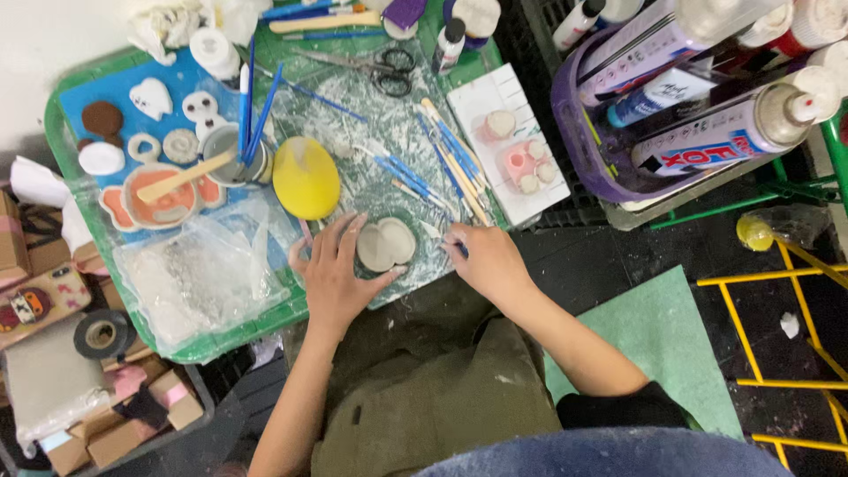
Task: The person shapes a small piece of clay by hand, using a sculpting tool to refine details and a sponge to smooth the surface.
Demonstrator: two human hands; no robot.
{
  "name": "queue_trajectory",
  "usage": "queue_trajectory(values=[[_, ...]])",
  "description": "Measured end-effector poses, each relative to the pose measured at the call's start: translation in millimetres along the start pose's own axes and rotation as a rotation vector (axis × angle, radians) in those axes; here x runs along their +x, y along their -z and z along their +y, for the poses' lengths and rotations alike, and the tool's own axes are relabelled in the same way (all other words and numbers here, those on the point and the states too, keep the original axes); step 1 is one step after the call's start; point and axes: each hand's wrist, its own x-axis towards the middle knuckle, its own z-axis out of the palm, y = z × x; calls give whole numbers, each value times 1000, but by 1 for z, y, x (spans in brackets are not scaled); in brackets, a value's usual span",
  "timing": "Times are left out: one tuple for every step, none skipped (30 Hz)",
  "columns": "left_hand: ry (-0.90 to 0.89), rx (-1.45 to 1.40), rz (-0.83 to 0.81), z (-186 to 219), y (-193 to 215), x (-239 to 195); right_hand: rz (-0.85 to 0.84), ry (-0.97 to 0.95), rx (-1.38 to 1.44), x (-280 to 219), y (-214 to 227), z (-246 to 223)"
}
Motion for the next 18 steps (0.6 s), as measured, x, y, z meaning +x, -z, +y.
queue_trajectory(values=[[0,1,11,1,0,2,4,-13,23,4,4,3],[14,-17,13,1,0,3,8,-4,18,4,1,0],[32,-36,5,2,0,1,-37,-31,60,-1,-9,-8],[36,-35,4,3,-1,0,-82,-58,101,-5,-15,-12],[33,-28,0,1,-2,-1,-84,-57,105,-2,-12,-9],[31,-22,-3,0,-1,-1,1,-54,85,4,-4,-2],[38,-18,0,1,-1,-2,82,-47,62,8,1,1],[39,-12,-4,2,0,-3,76,-41,61,5,-4,-3],[37,-7,1,2,0,0,47,-8,53,1,-11,-11],[41,-5,12,2,-1,3,18,24,44,0,-14,-14],[36,-3,5,3,1,2,13,27,44,4,-9,-11],[31,-1,-1,3,3,1,31,54,123,11,0,-5],[34,1,6,3,3,2,54,84,199,18,5,-1],[42,-13,4,3,3,3,54,92,197,18,2,-4],[57,-30,-2,5,3,2,37,105,172,11,-4,-9],[66,-30,2,5,2,2,20,118,148,8,-6,-12],[51,-20,12,4,2,2,14,120,149,11,-4,-9],[36,-9,21,3,2,1,-31,107,140,19,3,-3]])
